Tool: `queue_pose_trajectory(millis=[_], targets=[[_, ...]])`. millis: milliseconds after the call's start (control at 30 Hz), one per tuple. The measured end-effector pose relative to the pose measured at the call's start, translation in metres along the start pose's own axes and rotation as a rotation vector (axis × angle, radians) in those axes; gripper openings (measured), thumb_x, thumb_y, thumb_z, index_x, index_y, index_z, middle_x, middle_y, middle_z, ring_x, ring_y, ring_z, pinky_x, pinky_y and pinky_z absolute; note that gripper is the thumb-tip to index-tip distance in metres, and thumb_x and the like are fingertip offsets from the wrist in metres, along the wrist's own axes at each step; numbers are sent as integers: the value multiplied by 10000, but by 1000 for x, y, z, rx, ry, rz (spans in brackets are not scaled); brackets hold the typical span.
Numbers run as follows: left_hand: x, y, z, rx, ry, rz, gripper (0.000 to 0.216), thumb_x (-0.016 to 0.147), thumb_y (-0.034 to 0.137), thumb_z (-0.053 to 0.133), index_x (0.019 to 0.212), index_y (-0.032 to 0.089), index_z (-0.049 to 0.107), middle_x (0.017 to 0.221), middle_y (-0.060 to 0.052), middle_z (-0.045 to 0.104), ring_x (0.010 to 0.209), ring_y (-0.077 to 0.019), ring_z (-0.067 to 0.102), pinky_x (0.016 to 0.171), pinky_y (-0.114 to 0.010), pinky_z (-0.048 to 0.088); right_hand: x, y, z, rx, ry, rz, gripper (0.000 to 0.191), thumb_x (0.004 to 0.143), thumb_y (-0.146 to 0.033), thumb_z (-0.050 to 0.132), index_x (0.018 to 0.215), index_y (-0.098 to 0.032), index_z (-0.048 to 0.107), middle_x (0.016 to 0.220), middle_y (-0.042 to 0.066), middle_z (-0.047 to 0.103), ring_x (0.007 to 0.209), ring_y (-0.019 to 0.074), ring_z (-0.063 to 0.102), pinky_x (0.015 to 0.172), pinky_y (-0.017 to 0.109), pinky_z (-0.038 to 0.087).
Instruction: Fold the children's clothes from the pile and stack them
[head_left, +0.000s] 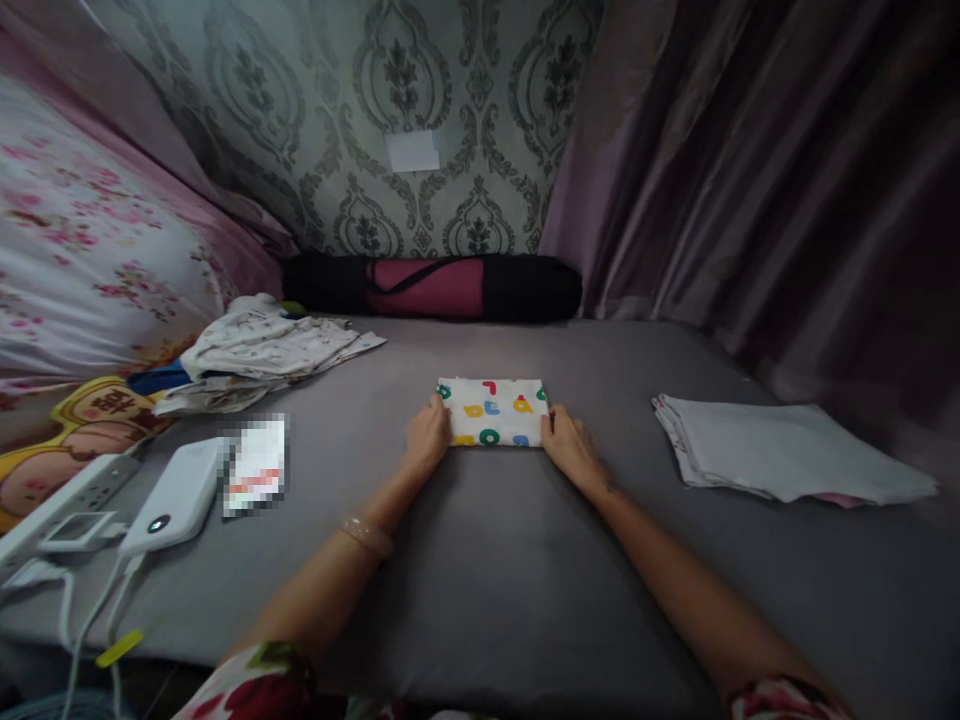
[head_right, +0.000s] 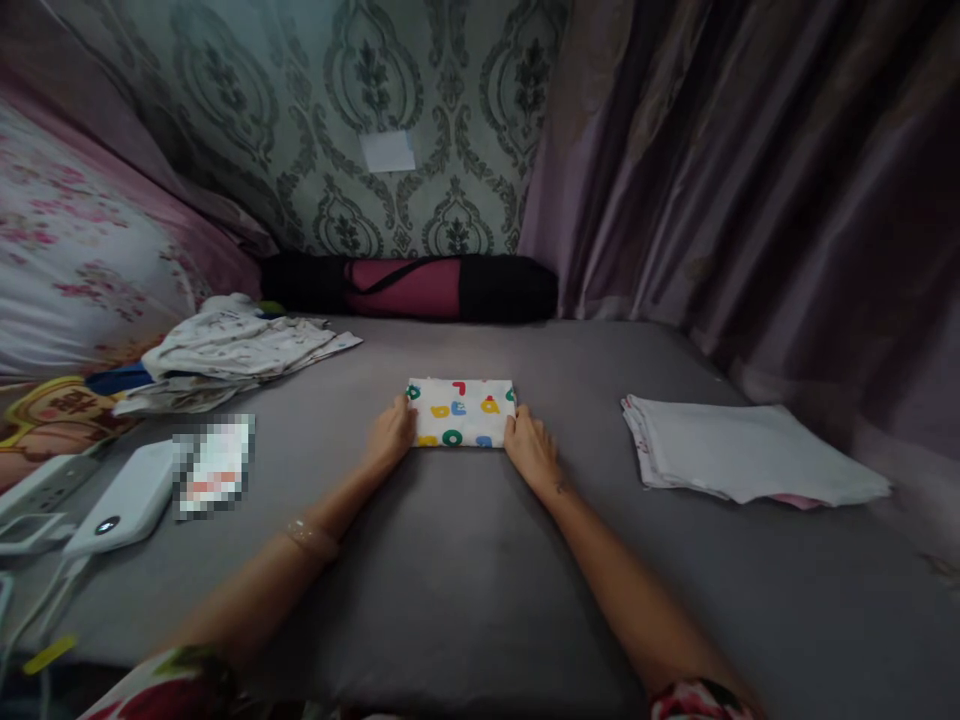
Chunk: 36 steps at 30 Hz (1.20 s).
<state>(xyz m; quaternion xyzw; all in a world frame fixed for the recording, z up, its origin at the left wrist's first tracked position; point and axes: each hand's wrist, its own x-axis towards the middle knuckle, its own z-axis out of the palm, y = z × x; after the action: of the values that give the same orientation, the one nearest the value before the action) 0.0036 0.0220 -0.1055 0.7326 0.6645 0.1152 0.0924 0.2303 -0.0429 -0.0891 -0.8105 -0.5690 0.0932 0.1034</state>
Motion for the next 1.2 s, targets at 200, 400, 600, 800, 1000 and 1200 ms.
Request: queue_pose_trajectory(millis=[200,400,600,800,1000,1200], targets=[[2,0,-1,66,-50,15,311,989,324,290,1187,142,444,1084,-163,631,945,-272,648,744,-339,460,-5,-7,-5,-129,-59,-27,326,976,-222,280,1180,-118,512,1025,178,669,967,283,648,786,369,450],[3,-4,-2,46,3,23,308,978,316,328,1183,123,453,1105,-167,602,944,-253,632,760,-335,467,9,-10,-17,-220,-130,-60,362,903,-71,313,1148,-84,579,1004,210,673,974,278,650,791,364,453],[11,20,2,106,158,285,344,967,257,320,1212,99,502,1254,-181,549,1169,-268,522,967,-381,409,24,-49,-9,-193,112,-466,414,917,-103,296,1221,-96,576,1262,182,582,1169,256,532,976,383,378],[24,32,34,140,123,390,474,958,282,317,1375,84,427,1461,-155,409,1381,-307,304,1127,-466,228,37,-69,36,-65,72,-623,530,932,-235,296,1429,-73,385,1511,98,340,1410,238,231,1158,416,108],[23,25,41,158,101,362,515,967,350,271,1439,175,376,1511,-120,341,1399,-309,275,1125,-514,208,39,-61,47,-35,-11,-551,579,929,-281,270,1483,-115,296,1552,71,245,1428,243,180,1159,417,86],[27,28,27,167,22,354,495,965,368,285,1412,196,409,1502,-115,357,1385,-307,296,1105,-517,238,44,-65,43,-63,-61,-501,605,930,-304,282,1485,-62,259,1558,128,203,1430,248,170,1153,417,105]])
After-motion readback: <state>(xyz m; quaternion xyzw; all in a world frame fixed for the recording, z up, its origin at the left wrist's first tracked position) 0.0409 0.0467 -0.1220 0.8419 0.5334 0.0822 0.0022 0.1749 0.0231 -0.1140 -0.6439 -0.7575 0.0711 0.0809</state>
